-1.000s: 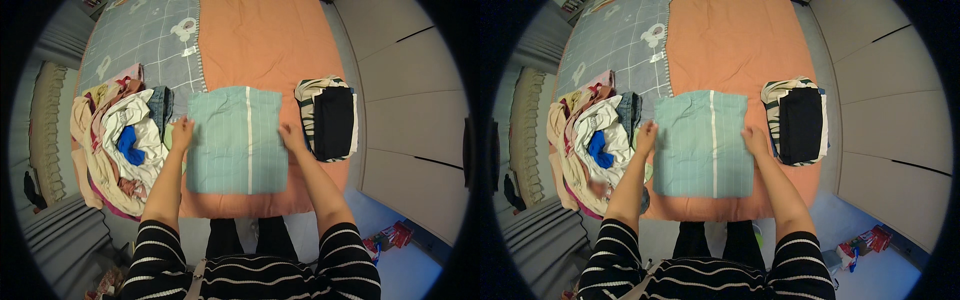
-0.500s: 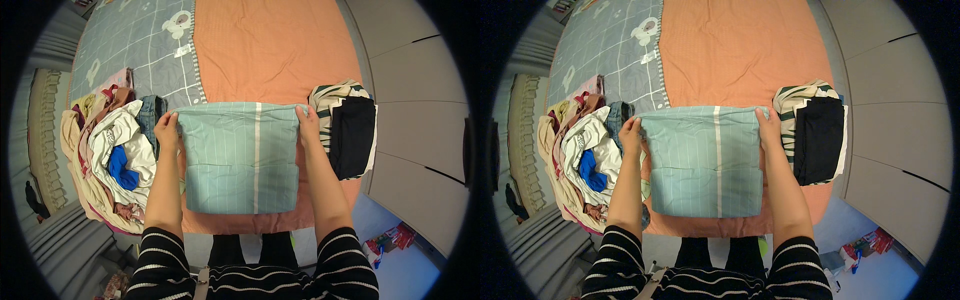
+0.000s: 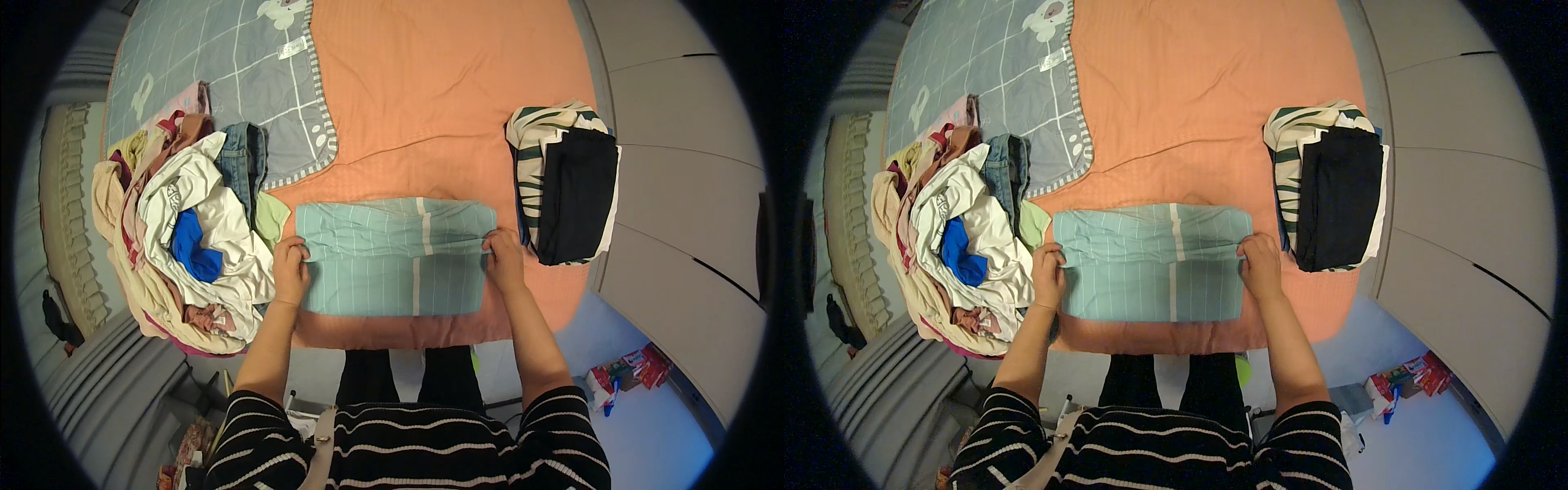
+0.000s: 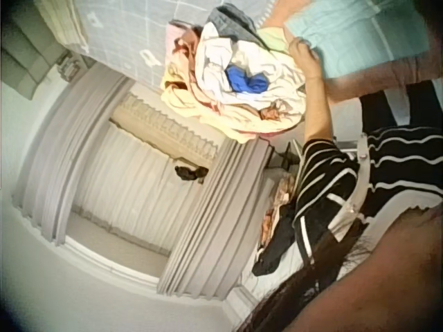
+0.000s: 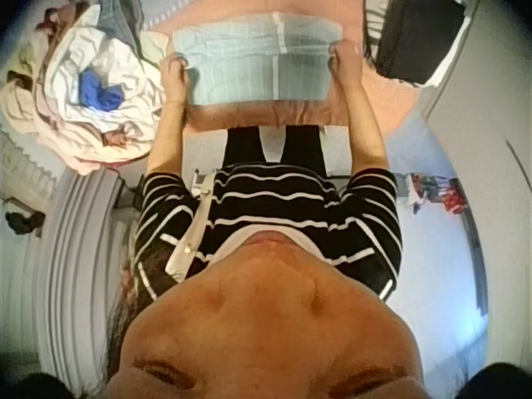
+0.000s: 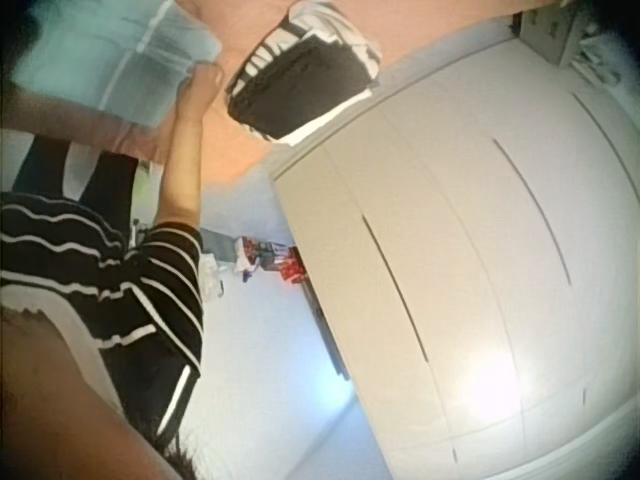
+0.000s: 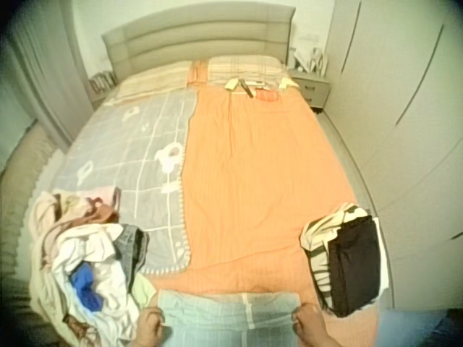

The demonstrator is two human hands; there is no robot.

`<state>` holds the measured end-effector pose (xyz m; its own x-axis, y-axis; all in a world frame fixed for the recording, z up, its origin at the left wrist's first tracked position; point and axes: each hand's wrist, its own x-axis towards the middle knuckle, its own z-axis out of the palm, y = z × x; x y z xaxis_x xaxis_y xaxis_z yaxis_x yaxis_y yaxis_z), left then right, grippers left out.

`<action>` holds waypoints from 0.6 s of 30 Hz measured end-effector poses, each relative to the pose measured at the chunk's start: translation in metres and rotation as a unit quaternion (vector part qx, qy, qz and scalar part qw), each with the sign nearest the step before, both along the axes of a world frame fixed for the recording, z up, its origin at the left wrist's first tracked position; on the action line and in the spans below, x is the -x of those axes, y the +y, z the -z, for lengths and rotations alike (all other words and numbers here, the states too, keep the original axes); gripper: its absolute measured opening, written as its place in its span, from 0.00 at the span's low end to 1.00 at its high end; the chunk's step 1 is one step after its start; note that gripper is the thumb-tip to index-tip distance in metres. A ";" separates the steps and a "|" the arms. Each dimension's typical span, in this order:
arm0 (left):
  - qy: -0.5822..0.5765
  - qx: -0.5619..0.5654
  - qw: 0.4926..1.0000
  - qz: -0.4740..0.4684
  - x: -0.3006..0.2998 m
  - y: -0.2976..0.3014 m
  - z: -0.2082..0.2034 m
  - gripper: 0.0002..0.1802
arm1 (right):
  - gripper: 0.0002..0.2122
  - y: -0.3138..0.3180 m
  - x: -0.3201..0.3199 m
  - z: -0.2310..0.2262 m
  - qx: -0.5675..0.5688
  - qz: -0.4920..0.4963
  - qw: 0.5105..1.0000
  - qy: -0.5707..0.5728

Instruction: The person folds various pieces of clothing on a bed, including black shorts, a light blue towel, a patterned top, and white pants. Each item is smoothed, folded into a neat rectangle, and placed on a growing stack.

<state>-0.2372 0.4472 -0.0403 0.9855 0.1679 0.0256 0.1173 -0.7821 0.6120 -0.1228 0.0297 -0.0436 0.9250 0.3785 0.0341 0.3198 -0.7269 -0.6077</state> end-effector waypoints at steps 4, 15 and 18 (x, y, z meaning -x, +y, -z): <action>-0.051 0.068 0.992 -0.092 0.024 -0.013 -0.005 0.10 | 0.11 -0.002 0.019 -0.009 -0.043 0.062 0.997 -0.013; -0.013 0.493 0.853 -0.169 0.072 -0.037 -0.128 0.12 | 0.09 -0.035 0.091 -0.108 -0.062 0.069 0.996 0.001; 0.103 0.439 0.876 -0.172 0.137 -0.029 -0.117 0.11 | 0.11 -0.053 0.137 -0.111 0.126 -0.113 0.977 0.131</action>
<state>-0.3745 0.4181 0.0767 0.8412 0.3219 -0.4344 0.4317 0.0837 0.8981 -0.2593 -0.0236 0.0678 0.7819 0.5390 -0.3133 0.3463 -0.7933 -0.5007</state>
